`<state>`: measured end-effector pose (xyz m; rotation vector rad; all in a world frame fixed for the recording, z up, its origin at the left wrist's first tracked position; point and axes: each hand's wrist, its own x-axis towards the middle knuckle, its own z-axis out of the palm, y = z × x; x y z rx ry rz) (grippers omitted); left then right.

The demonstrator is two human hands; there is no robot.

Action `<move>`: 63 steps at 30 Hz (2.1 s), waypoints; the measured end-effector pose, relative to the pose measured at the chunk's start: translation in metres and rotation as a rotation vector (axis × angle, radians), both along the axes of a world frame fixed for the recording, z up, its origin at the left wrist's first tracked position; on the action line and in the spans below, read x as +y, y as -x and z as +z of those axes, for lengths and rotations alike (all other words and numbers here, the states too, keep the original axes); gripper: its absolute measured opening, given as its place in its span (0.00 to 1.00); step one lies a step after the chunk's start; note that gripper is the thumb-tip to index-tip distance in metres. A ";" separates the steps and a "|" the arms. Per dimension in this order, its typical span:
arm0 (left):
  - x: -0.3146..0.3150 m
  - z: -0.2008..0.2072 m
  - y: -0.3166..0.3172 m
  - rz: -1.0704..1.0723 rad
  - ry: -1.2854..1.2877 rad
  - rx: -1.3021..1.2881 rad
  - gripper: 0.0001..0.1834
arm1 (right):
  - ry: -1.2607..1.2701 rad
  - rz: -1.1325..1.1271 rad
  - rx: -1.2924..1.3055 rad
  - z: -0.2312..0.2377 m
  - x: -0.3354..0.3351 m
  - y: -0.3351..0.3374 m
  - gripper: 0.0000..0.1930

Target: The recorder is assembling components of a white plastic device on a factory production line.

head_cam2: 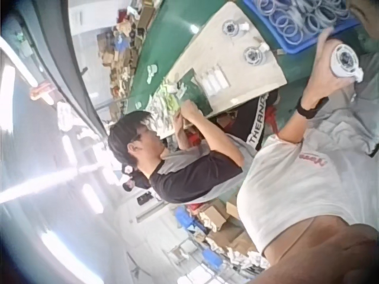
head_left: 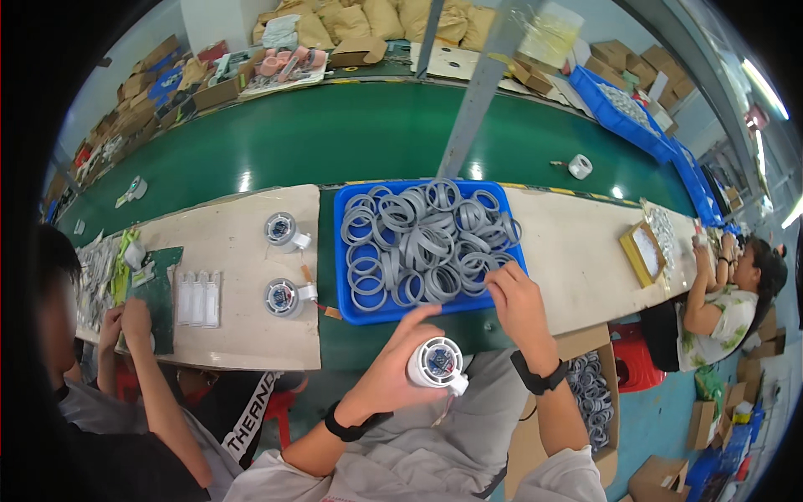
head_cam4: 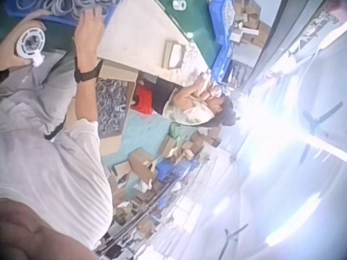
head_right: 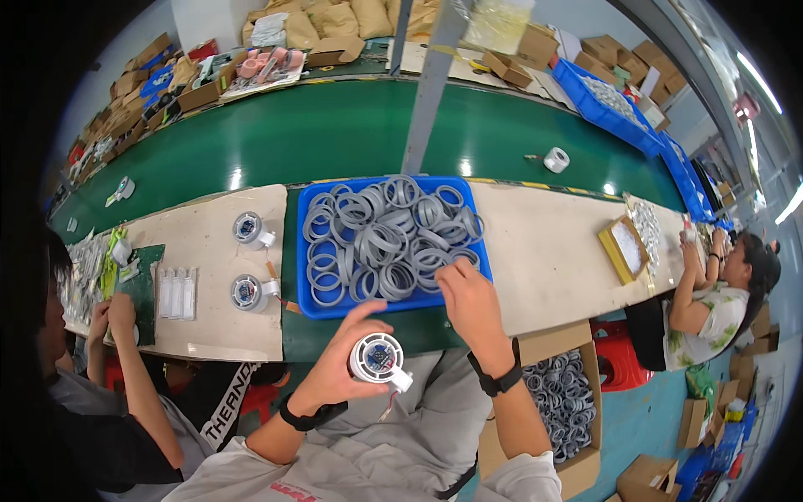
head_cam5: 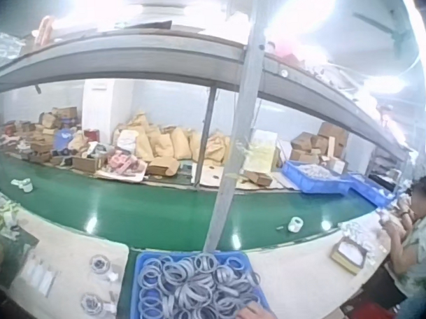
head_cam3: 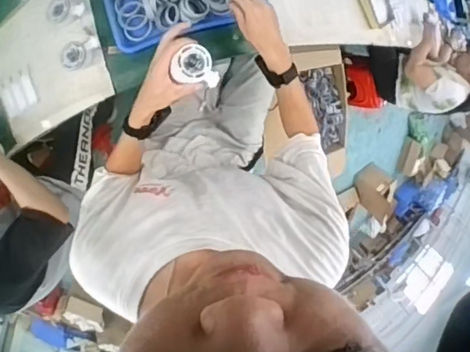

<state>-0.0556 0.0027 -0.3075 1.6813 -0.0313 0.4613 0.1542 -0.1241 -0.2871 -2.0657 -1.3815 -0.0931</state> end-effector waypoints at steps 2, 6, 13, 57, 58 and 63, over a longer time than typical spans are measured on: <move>-0.005 0.006 -0.002 0.095 -0.222 -0.074 0.36 | -0.004 0.089 0.132 0.019 -0.016 0.025 0.03; -0.024 0.019 -0.008 -0.135 -0.330 -0.118 0.33 | -0.179 0.180 0.392 0.038 -0.064 0.063 0.05; -0.097 0.023 -0.011 -0.231 -0.135 -0.184 0.36 | -0.351 0.215 0.825 0.023 -0.113 0.095 0.21; -0.060 -0.002 -0.039 -0.027 0.715 -0.264 0.48 | -0.467 0.288 0.527 0.030 -0.078 0.070 0.43; -0.058 -0.004 -0.038 -0.014 0.712 -0.262 0.48 | -0.467 0.293 0.552 0.028 -0.074 0.069 0.43; -0.052 -0.012 -0.034 0.030 0.627 -0.281 0.48 | -0.480 0.344 0.579 0.024 -0.063 0.066 0.39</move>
